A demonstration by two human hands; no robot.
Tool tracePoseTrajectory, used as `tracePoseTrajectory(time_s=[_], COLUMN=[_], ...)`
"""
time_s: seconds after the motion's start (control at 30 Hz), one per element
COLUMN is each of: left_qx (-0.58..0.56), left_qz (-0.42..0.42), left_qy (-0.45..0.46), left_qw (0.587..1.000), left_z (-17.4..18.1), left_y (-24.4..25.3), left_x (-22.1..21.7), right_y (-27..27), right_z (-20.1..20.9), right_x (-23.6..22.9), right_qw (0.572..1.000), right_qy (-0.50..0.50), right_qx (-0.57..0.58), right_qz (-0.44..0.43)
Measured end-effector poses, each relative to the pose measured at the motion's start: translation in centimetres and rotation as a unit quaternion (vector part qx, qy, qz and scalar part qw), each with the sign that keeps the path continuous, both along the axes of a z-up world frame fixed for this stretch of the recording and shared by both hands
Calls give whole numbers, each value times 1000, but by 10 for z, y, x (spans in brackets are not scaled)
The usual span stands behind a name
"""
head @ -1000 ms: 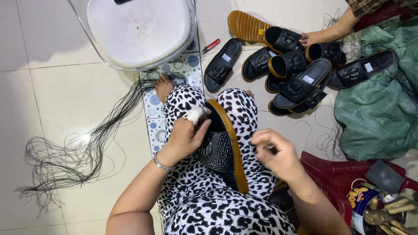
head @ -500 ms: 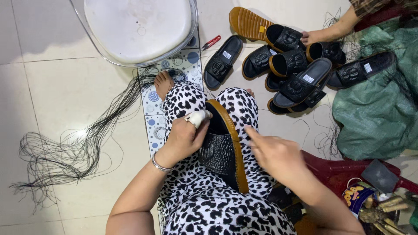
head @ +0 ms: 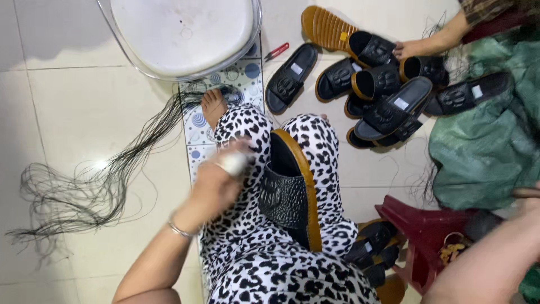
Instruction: The person uses a needle and thread to sew around the perimeter of the sole and strap of a black sandal, holding the sandal in their lap and pulling the thread tight through each stitch.
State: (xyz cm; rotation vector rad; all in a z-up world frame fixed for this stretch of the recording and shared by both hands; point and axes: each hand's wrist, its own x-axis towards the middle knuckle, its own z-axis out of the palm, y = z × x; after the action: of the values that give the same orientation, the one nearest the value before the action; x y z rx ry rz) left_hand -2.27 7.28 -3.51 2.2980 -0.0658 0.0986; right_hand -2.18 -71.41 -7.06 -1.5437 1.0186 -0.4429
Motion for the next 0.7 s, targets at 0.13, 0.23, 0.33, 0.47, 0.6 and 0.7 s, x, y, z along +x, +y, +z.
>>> tracePoseTrajectory(time_s=[0.13, 0.23, 0.33, 0.47, 0.6, 0.7], left_qx=[64, 54, -252, -222, 73, 69], left_qz=[-238, -294, -386, -340, -235, -240], left_qy=[162, 238, 244, 66, -127, -177], left_qw=[955, 924, 853, 912, 961, 952], left_z=[51, 58, 66, 77, 50, 37], left_y=[-32, -26, -33, -41, -43, -36], left_x=[1, 5, 4, 24, 36, 41], right_y=[298, 417, 430, 435, 456, 468], right_z=[102, 132, 102, 125, 134, 99], right_x=[63, 13, -8, -7, -1, -6], right_qw=[988, 906, 725, 660, 712, 724], right_qy=[107, 63, -14, 12, -116, -217], right_qx=[-96, -140, -126, -123, 8, 190], right_qz=[51, 394, 677, 741, 692, 627])
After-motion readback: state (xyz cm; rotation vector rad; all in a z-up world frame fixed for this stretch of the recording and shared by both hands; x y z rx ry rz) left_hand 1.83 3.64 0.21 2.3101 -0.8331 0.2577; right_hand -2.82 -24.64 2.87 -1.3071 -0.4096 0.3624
